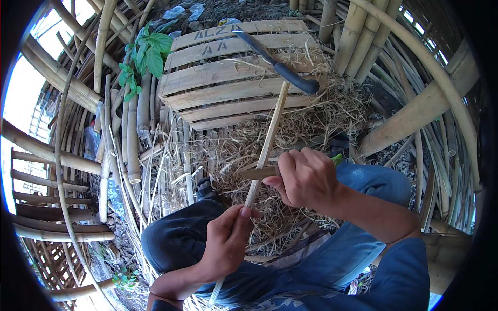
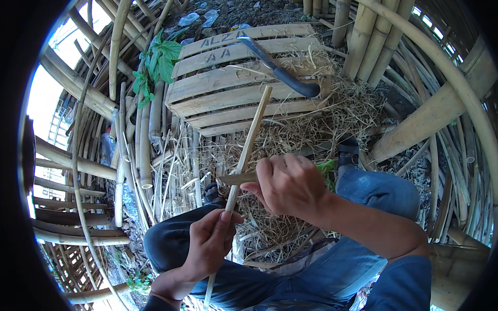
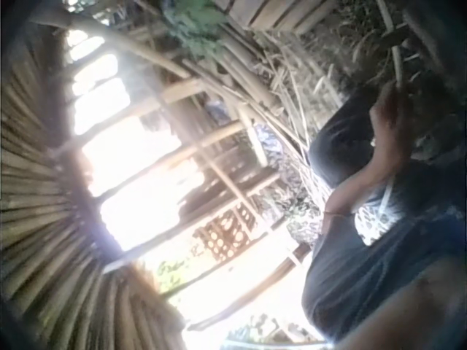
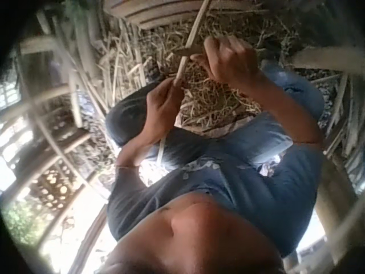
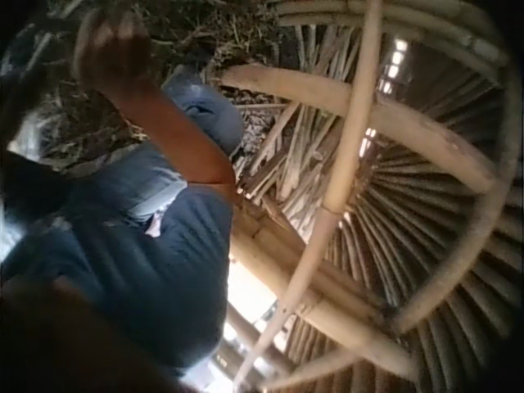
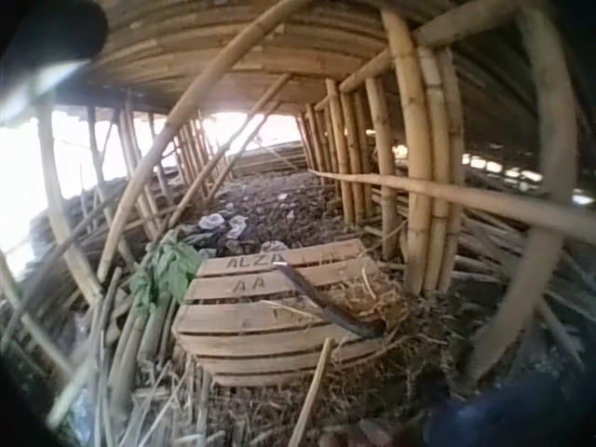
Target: The person scrapes a long bamboo strip using a machete, places the machete onto a wooden crate, and then shaves the bamboo strip using a small knife.
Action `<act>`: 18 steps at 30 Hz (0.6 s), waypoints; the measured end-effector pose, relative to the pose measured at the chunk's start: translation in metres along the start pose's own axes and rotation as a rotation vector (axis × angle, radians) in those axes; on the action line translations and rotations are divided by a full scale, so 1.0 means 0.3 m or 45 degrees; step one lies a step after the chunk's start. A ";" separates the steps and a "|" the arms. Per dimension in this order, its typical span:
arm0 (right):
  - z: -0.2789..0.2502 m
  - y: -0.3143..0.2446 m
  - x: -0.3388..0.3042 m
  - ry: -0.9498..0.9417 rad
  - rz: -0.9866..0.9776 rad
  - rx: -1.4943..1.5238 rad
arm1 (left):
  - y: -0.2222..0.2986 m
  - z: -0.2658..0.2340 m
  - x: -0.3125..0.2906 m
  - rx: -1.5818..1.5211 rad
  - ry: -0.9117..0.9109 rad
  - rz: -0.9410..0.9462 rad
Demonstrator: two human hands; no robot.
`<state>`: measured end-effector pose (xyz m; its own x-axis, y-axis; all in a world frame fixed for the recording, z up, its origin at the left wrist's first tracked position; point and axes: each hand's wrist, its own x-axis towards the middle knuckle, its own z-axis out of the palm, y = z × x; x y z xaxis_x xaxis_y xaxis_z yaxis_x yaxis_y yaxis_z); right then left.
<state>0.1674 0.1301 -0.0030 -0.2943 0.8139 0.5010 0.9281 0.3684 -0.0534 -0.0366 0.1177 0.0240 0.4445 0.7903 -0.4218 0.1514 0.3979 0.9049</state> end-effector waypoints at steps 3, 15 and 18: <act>-0.002 0.005 0.006 0.031 -0.017 -0.068 | 0.006 -0.005 0.001 -0.035 -0.007 -0.010; -0.022 0.235 0.049 0.036 0.500 -0.356 | -0.018 -0.030 -0.017 0.026 -0.127 -0.035; -0.040 0.360 0.055 -0.044 0.845 -0.470 | -0.014 -0.038 -0.026 -0.037 -0.139 -0.061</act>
<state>0.2656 0.1781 0.0098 0.3509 0.8282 0.4369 0.9272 -0.3727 -0.0383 -0.0507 0.1151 0.0229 0.5309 0.7152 -0.4545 0.1500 0.4486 0.8811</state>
